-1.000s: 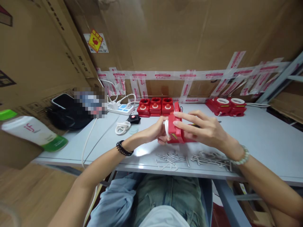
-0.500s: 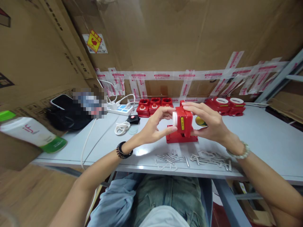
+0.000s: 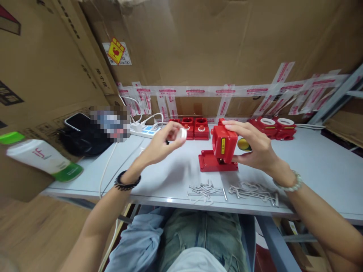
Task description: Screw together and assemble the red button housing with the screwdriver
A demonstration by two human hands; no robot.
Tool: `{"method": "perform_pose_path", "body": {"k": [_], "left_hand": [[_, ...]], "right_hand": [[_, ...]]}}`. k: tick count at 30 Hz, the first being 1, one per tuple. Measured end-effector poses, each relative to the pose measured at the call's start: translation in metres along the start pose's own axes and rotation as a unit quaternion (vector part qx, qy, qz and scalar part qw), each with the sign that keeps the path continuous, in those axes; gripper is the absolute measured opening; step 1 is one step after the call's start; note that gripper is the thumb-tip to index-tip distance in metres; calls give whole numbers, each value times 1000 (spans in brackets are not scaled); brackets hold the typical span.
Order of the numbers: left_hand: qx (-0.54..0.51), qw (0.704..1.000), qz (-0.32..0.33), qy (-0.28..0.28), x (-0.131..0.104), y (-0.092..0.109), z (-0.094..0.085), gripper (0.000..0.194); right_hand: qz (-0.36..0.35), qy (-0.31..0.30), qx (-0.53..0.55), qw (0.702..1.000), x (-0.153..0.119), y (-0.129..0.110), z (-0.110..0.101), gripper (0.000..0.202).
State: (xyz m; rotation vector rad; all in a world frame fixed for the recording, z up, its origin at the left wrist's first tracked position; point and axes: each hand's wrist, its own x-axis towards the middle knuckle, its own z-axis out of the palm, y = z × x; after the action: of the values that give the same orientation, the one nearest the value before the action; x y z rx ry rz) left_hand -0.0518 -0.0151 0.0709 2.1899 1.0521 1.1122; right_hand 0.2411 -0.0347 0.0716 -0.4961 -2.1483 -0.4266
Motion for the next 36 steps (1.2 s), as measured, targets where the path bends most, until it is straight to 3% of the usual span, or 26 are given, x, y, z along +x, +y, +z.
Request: {"method": "perform_pose_path", "body": {"k": [2, 4, 7, 10, 14, 20, 22, 24, 27, 30, 33, 36], "left_hand": [[166, 986, -19, 0, -16, -12, -31, 42], [274, 957, -73, -67, -33, -31, -59, 46], [323, 921, -162, -144, -51, -58, -85, 55], [301, 925, -177, -150, -63, -69, -90, 56], [267, 940, -171, -123, -70, -69, -83, 57], [309, 935, -141, -99, -67, -77, -82, 63], [327, 936, -109, -71, -63, -68, -76, 67], [313, 947, -42, -56, -56, -48, -60, 59], [234, 965, 94, -67, -40, -10, -23, 55], [177, 955, 219, -89, -17, 17, 17, 70], [86, 957, 264, -78, 5, 23, 46, 81], [29, 966, 247, -68, 19, 17, 61, 77]], "right_hand": [[3, 0, 3, 1000, 0, 0, 0, 78], [4, -3, 3, 1000, 0, -1, 1, 77], [4, -11, -3, 1000, 1, -3, 1, 76], [3, -18, -3, 1000, 1, -4, 1, 77], [10, -24, -4, 1000, 0, -4, 1, 76], [9, -25, -9, 1000, 0, -3, 2, 76], [15, -18, -3, 1000, 0, -3, 3, 76], [33, -3, 10, 999, 0, -4, 3, 77], [74, 21, 47, 996, -1, -6, 2, 82], [112, 20, 93, 989, -2, -7, 1, 82], [148, 16, 123, 981, -2, -5, 0, 74], [192, 4, 139, 972, -2, 1, -3, 66]]}}
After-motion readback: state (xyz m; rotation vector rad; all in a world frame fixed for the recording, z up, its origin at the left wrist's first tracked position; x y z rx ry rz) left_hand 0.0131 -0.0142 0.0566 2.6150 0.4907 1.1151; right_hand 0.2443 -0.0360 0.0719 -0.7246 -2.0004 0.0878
